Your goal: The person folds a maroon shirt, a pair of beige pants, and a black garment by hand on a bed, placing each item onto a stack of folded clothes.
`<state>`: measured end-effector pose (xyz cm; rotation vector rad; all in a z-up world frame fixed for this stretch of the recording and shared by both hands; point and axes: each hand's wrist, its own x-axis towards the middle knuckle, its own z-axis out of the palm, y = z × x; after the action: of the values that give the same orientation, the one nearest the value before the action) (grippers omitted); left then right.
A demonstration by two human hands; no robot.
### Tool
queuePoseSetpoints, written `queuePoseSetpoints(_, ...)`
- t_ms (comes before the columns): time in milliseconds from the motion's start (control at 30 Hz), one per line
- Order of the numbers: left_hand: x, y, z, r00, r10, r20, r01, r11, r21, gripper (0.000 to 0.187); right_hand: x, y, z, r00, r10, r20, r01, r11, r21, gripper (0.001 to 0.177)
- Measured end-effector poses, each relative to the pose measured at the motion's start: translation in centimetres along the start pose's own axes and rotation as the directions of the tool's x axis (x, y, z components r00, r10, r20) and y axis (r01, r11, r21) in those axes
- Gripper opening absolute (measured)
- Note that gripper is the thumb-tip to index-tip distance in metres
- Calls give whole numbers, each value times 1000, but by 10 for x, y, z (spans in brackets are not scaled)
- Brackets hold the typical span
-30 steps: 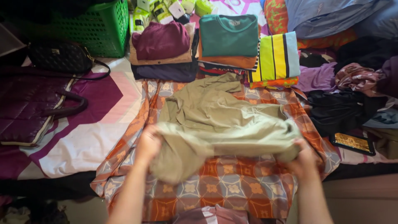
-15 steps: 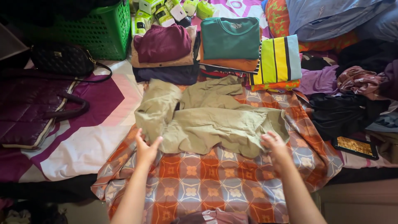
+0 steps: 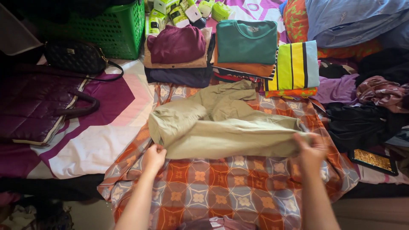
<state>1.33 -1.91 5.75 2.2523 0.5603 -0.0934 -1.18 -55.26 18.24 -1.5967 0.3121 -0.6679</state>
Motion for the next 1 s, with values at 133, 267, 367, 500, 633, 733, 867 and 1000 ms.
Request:
queuePoseSetpoints(133,-2,-6,-5,907,-73,415,26,993,119,15,7,-13,-47,991,-114,-76,123,985,119,7)
queuePoseSetpoints(267,-31,49,-38,968,63,244,-121,965,232,19,5,29,-94,993,82,-86,-61,973,224,19)
queuePoseSetpoints(367,-48,105,-49,992,126,33,-129,983,134,26,-9,57,-118,994,97,50,-107,964,243,13)
queuePoseSetpoints(500,-22,143,-43,833,517,-197,-472,849,237,62,-23,57,-129,966,242,91,-252,961,111,13)
queuePoseSetpoints(633,27,138,-21,831,546,-103,-539,838,91,114,-31,23,-131,934,240,263,-291,941,173,12)
queuePoseSetpoints(733,44,120,-3,950,246,194,-271,956,113,82,-37,-4,-125,908,126,399,-284,886,366,10)
queuePoseSetpoints(867,61,94,-1,959,277,65,-275,961,-35,50,-35,-5,-122,884,204,420,-377,842,385,13)
queuePoseSetpoints(1000,64,75,-56,975,126,-184,-214,759,-615,36,-29,18,-116,905,208,370,-289,941,178,14)
